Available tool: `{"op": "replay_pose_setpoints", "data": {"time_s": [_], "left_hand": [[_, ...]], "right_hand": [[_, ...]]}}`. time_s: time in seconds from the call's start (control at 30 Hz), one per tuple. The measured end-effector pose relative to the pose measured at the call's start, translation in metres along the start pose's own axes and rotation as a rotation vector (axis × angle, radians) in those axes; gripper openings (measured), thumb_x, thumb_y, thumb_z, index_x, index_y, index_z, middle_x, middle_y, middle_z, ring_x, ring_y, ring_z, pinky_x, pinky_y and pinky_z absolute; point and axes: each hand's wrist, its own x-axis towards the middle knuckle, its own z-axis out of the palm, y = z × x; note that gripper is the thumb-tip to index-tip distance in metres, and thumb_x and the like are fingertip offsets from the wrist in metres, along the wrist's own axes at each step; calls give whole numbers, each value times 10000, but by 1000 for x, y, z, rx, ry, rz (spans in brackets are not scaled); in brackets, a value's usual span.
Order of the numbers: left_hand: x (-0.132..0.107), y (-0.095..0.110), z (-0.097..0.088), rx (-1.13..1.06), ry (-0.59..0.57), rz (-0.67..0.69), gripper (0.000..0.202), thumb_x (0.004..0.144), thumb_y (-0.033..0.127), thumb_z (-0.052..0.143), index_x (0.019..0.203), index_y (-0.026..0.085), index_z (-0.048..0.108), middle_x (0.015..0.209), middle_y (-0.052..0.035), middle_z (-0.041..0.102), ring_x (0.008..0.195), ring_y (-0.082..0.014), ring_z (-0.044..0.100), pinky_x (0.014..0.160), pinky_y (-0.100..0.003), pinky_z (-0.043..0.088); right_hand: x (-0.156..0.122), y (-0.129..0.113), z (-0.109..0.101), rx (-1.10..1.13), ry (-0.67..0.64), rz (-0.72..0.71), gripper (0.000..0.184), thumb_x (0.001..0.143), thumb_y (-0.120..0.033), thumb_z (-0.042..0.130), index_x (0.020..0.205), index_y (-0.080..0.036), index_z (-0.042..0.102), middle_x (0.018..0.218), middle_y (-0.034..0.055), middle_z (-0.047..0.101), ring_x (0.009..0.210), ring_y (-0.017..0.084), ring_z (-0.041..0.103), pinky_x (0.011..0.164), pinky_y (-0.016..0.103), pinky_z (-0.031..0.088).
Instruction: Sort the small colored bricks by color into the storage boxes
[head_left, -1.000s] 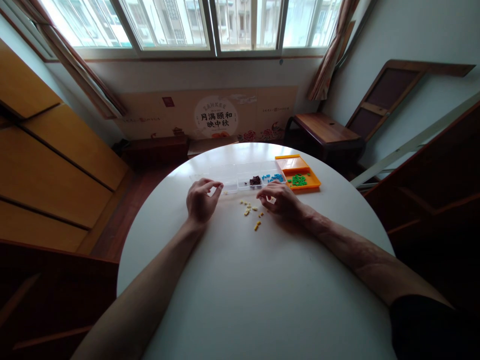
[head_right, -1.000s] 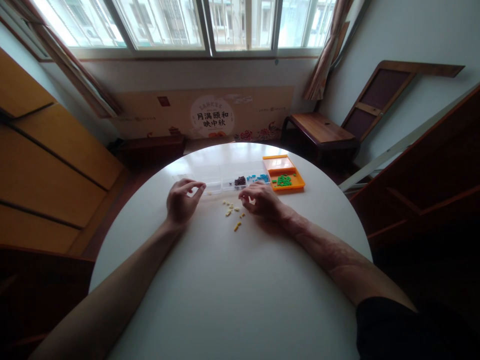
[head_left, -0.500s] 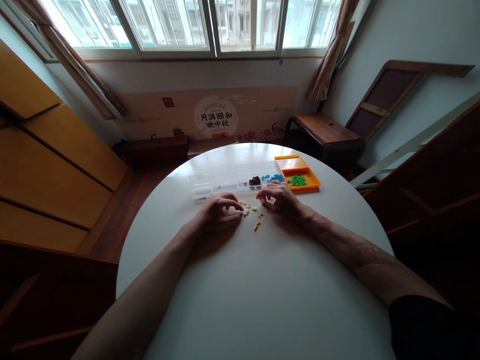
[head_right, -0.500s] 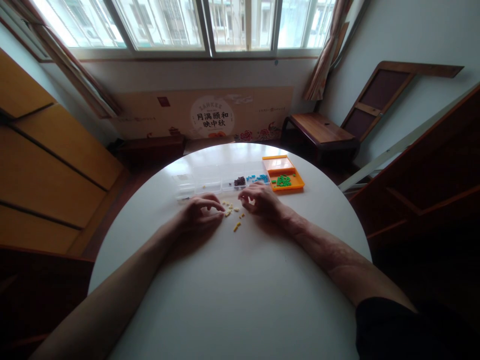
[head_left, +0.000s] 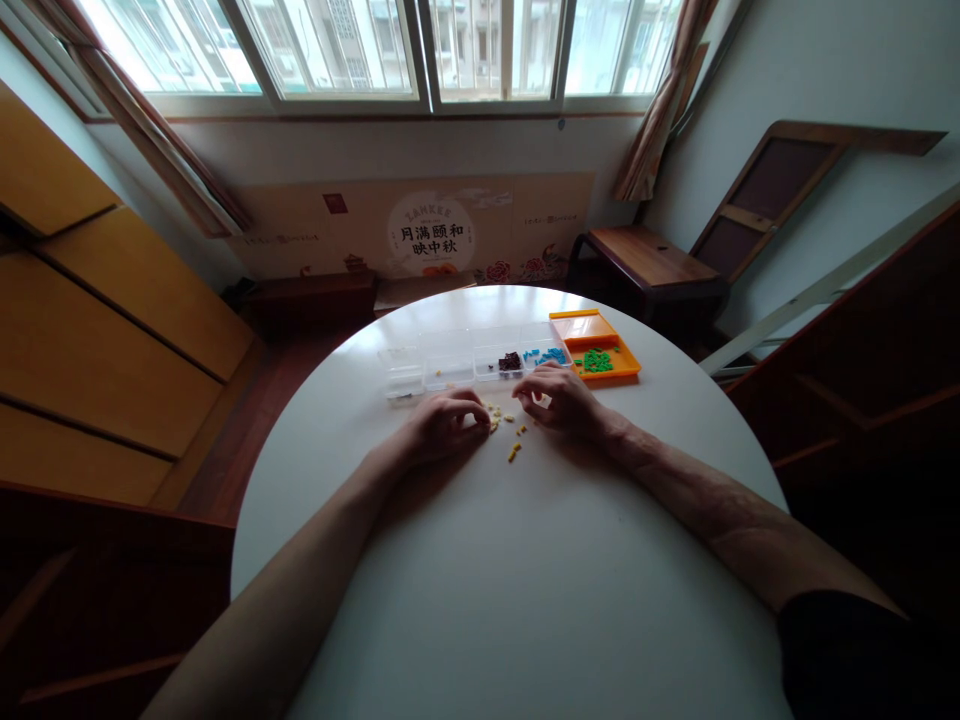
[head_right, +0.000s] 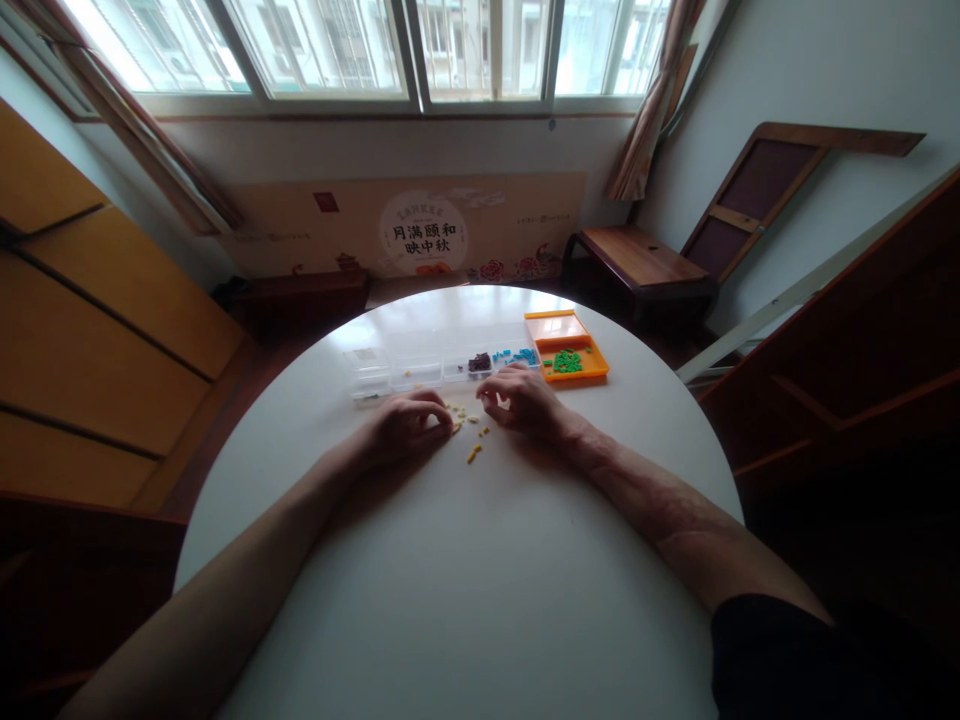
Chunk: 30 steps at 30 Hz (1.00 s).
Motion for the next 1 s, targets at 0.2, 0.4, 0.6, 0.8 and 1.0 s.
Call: {"op": "replay_pose_setpoints", "data": {"time_s": [0.2, 0.4, 0.6, 0.8, 1.0], "left_hand": [[2, -4, -7, 131, 354, -117, 201, 1039, 386, 721, 980, 225, 826, 994, -67, 746, 761, -151, 634, 703, -300, 543], [-1, -24, -18, 393, 608, -255, 199, 1042, 380, 720, 991, 232, 843, 977, -51, 755, 806, -190, 620, 811, -356, 548], [-2, -28, -16, 434, 563, -256, 215, 1061, 366, 684, 1037, 232, 850, 978, -54, 757, 814, -198, 629, 865, -371, 550], [1, -5, -12, 194, 385, -101, 265, 1033, 433, 725, 926, 212, 825, 958, -69, 757, 724, -151, 611, 696, -306, 544], [2, 24, -2, -8, 18, 89, 229, 949, 427, 830, 851, 221, 809, 908, -60, 764, 785, -159, 695, 745, -290, 553]], "right_hand": [[-1, 0, 1, 10, 7, -14, 127, 966, -161, 660, 933, -250, 744, 784, -15, 756, 721, 180, 678, 909, 382, 496], [-1, 2, 2, 23, 24, -31, 123, 960, -154, 657, 924, -242, 736, 769, -25, 740, 687, 164, 652, 887, 368, 487], [-2, 2, 2, 14, 12, -10, 132, 959, -151, 658, 927, -247, 743, 770, -21, 738, 690, 168, 642, 894, 366, 498], [-2, 3, 3, 9, 9, -12, 126, 951, -140, 675, 938, -242, 749, 794, -18, 757, 708, 166, 657, 909, 367, 493], [-1, 3, 2, 1, 17, -36, 116, 971, -157, 665, 932, -240, 736, 792, -16, 759, 709, 171, 671, 904, 374, 484]]}}
